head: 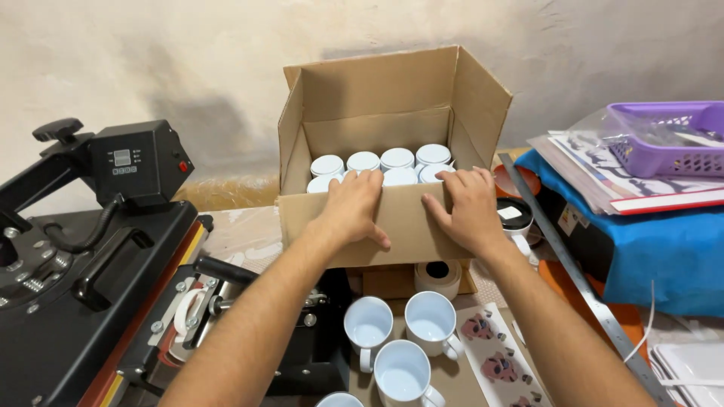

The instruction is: Preparing ceramic mugs for heat press printing by applying designs and securing them with tape

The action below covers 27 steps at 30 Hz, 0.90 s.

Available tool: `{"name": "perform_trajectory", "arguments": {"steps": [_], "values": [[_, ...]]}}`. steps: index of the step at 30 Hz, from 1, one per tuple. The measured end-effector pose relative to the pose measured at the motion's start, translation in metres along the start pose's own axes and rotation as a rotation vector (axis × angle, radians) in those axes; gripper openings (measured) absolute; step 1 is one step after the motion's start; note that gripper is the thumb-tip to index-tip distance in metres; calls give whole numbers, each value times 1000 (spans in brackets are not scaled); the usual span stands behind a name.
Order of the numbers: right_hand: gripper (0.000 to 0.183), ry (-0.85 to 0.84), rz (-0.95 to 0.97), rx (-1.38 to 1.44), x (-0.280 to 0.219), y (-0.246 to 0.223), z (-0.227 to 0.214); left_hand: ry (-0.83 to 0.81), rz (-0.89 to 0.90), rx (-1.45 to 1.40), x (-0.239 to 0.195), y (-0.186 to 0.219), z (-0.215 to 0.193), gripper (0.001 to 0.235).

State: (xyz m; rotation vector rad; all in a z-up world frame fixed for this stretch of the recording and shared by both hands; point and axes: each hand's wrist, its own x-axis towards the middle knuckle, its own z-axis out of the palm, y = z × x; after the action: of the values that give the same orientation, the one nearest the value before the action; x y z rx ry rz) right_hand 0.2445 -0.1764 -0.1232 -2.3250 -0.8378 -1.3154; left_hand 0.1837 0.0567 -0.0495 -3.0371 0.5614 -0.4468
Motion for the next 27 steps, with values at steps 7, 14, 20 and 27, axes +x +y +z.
{"name": "perform_trajectory", "arguments": {"steps": [7, 14, 20, 27], "values": [[38, 10, -27, 159, -2, -2, -9, -128, -72, -682, 104, -29, 20, 31], [52, 201, 172, 367, -11, 4, 5, -505, 184, -523, 209, 14, 87, 50], [66, 167, 233, 460, -11, 0, -3, -645, 82, -326, 162, 57, 41, 89], [65, 220, 214, 489, -13, -6, -12, -586, -96, 10, 242, 24, 138, 73]]}}
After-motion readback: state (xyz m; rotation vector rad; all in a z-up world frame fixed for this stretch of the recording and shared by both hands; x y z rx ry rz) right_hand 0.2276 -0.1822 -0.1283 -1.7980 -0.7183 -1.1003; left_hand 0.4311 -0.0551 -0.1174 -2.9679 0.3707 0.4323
